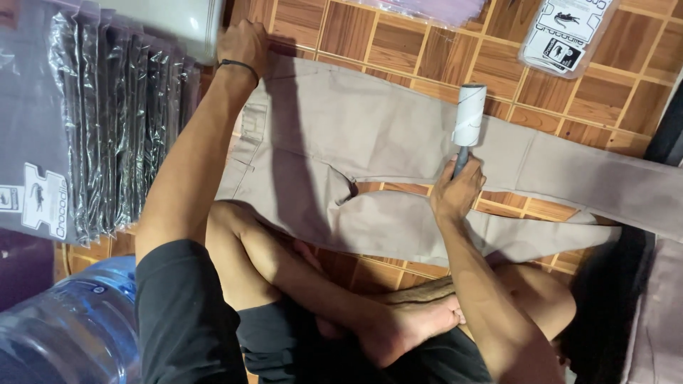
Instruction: The person sits on the floor and uses a lint roller to clean a pair of beige trousers laid out in front of them. They roll the adhesive roller over the legs and waistband, then fold the trousers and place them aside.
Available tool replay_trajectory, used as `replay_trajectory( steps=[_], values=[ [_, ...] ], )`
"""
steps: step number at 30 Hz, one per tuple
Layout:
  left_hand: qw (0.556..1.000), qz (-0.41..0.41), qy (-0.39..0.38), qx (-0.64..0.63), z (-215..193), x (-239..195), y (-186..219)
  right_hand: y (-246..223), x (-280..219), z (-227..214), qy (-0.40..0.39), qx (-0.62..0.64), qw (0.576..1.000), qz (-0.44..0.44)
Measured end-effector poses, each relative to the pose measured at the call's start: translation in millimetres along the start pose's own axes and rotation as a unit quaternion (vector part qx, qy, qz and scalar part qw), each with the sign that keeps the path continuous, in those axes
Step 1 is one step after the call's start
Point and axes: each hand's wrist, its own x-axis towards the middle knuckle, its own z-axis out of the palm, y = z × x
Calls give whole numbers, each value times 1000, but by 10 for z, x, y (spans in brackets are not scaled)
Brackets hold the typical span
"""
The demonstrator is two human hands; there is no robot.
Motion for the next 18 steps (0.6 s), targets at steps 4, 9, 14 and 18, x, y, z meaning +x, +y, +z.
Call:
replay_trajectory(
  steps=[4,9,14,18],
  values=[
    [996,-76,16,-40,45,-6,9,-6,1,-1,5,-2,1000,-5],
    [931,-225,-57,-281,-424,-384,-91,-33,7,-29,4,6,1000,-5],
    [775,-286,-142,-545,56,-163,-471,-14,10,-35,-1,2,1000,0],
    [511,-275,-55,-812,6,-347,-447,-2,17,-15,6,9,1000,-18]
  ],
)
